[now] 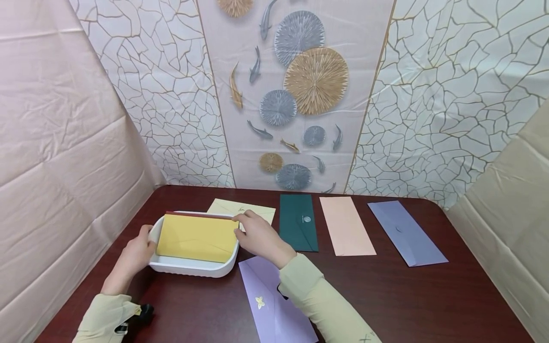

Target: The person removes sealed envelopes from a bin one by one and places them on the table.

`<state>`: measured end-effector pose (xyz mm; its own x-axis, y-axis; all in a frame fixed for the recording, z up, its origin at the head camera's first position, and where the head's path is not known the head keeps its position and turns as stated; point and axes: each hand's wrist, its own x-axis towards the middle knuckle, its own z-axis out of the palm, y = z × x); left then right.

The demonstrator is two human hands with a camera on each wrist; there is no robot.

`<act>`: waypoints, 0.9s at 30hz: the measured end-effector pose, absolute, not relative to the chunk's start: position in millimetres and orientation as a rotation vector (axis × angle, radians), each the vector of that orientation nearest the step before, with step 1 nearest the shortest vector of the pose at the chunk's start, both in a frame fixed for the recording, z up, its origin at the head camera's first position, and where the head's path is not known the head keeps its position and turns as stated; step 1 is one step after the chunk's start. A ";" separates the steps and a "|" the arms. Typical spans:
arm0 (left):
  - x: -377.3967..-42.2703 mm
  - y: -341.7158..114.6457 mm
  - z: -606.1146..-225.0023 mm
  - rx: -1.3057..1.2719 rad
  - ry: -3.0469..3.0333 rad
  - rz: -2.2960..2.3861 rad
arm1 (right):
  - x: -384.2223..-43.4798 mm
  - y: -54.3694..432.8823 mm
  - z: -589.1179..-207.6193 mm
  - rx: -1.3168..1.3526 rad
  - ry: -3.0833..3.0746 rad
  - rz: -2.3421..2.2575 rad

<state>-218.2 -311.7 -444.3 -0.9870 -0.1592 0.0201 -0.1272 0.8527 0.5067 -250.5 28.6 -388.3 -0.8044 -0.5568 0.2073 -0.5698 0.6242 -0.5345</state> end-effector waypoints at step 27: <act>-218.5 -310.7 -444.4 0.247 -2.963 -0.805 | -267.4 -1.1 -410.0 1.104 -2.776 0.543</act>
<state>-218.5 -310.7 -444.4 -0.9853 -0.1702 0.0172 -0.1381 0.8508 0.5070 -267.4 -1.1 -410.0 -0.7308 -0.6441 0.2258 -0.6817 0.6725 -0.2881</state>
